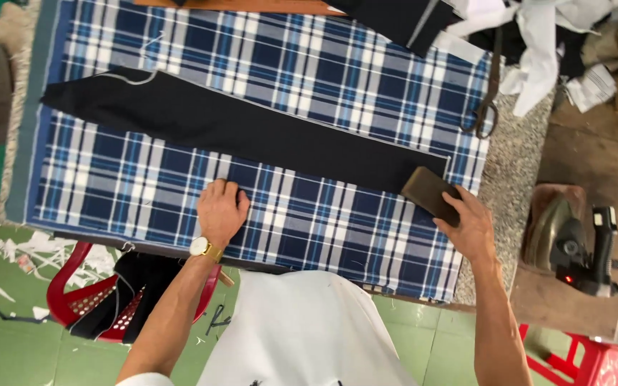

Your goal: The person irons a long black fabric piece on a plaid-covered table, repeatedly folding and pressing sections with a steam iron and a wooden pressing block. The person adjusts the fabric, uses the block to press seams, and continues ironing different areas until the end of the clip.

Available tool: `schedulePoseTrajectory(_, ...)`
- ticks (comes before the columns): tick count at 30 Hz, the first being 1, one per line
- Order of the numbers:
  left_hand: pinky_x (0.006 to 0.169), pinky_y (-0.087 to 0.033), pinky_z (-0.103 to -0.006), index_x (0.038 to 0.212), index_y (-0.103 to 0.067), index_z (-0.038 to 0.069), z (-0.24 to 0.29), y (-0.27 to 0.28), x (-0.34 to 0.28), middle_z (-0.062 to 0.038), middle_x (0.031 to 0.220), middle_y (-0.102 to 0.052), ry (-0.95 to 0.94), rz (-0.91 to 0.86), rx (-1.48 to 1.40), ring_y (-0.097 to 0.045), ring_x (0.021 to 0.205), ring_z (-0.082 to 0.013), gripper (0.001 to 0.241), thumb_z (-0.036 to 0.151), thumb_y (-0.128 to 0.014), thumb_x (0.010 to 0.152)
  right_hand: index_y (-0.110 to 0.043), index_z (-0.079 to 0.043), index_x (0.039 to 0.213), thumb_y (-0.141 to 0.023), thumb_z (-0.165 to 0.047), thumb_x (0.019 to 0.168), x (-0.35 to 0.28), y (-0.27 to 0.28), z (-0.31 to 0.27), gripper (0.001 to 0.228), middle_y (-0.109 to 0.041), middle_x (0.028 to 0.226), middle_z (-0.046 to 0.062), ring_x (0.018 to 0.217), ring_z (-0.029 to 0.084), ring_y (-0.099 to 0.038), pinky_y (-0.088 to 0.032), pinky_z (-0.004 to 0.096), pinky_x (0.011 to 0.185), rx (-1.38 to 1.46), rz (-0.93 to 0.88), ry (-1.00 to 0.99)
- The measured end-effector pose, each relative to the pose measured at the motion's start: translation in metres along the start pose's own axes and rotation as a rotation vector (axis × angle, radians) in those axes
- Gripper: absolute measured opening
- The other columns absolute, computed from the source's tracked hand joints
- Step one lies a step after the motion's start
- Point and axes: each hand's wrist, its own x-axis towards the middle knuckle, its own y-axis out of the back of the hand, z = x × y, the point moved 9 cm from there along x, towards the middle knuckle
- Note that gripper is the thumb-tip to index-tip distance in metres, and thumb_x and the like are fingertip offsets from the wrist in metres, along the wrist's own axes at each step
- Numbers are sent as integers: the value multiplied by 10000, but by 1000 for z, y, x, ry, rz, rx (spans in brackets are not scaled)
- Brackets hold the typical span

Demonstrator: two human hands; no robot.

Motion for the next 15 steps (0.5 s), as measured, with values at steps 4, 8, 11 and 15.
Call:
schedulePoseTrajectory(4, 718, -478, -358, 871, -631, 144, -1, -2, -2, -58, 858, -567, 11, 9, -7, -629, 810, -251, 163, 303, -663, 867, -635, -253, 1424, -801, -350, 866, 2, -5, -1, 591, -519, 1556, 46, 1486, 227, -424, -341, 434, 1245, 20, 11, -9)
schedulePoseTrajectory(8, 717, -473, -369, 874, -635, 135, -2, -4, -3, -65, 864, -568, 12, 9, -20, -624, 814, -259, 167, 302, -653, 867, -647, -290, 1399, -827, -371, 812, 8, -15, -21, 619, -516, 1569, 16, 1471, 231, -436, -309, 442, 1252, 51, 31, 33)
schedulePoseTrajectory(11, 718, -472, -370, 875, -634, 134, -3, -5, -4, -66, 863, -568, 3, 18, -38, -623, 816, -262, 171, 304, -647, 867, -660, -319, 1370, -845, -383, 782, 20, -20, -60, 620, -538, 1548, -17, 1425, 209, -487, -341, 404, 1220, 34, 77, 124)
schedulePoseTrajectory(15, 716, -474, -372, 865, -632, 125, -5, -6, -2, -73, 860, -574, 1, 19, -72, -629, 822, -265, 184, 307, -649, 871, -660, -344, 1360, -839, -394, 783, 40, -28, -127, 607, -553, 1530, -31, 1415, 200, -493, -309, 407, 1203, 27, 91, 214)
